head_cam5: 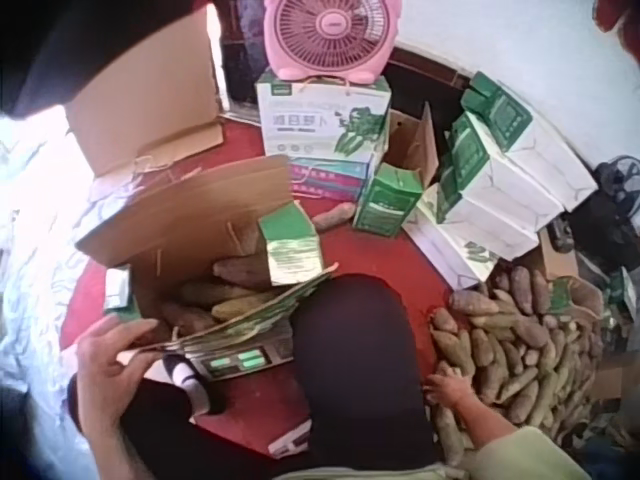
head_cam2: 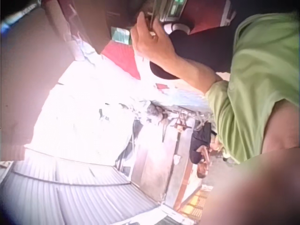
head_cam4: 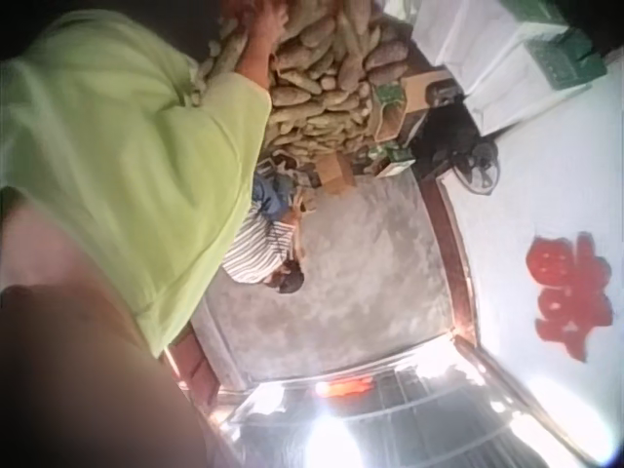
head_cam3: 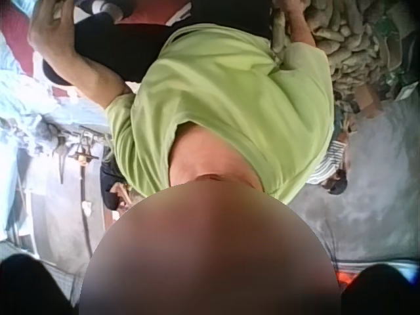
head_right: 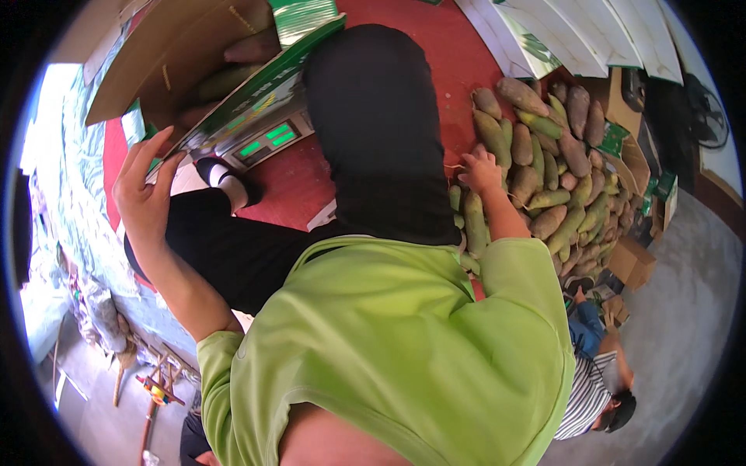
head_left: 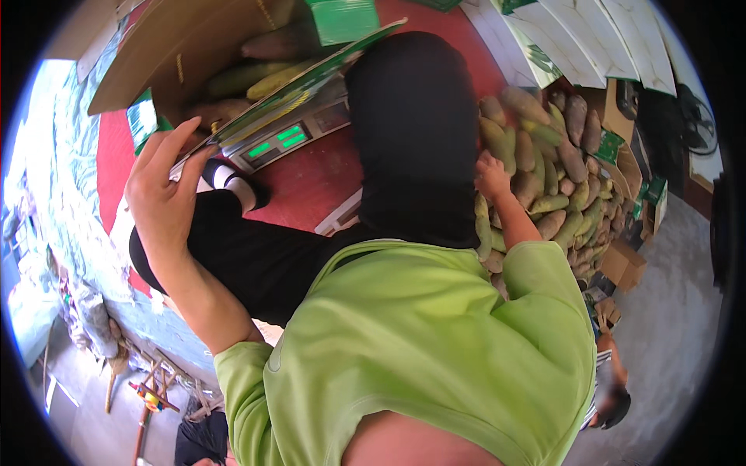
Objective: Weigh produce on a scale and pack it into cardboard boxes for shipping.
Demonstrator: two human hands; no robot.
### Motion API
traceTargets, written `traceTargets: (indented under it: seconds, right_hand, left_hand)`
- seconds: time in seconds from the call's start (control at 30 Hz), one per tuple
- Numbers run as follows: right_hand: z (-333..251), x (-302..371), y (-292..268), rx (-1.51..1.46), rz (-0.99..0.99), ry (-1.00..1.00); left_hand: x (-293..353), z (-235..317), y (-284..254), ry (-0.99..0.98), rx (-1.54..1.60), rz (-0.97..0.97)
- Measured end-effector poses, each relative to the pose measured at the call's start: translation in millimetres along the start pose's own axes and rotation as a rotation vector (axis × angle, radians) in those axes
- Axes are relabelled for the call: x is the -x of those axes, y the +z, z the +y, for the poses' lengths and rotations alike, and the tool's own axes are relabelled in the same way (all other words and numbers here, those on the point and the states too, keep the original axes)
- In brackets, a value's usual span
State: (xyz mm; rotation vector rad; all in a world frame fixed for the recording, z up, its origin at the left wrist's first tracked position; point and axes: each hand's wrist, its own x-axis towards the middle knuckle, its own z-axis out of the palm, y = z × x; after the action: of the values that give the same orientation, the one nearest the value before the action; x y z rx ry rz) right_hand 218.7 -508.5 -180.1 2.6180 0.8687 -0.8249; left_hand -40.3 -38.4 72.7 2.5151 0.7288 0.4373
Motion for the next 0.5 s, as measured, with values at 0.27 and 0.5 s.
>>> traceTargets:
  seconds: [0.27,0.5]
  right_hand:
    - [29,-19,39,-0.160,0.044,0.030]
    - [63,-6,43,-0.454,0.272,0.023]
  left_hand:
    - [5,-3,-5,-0.016,-0.022,0.032]
    - [6,-3,-13,-0.017,-0.047,-0.002]
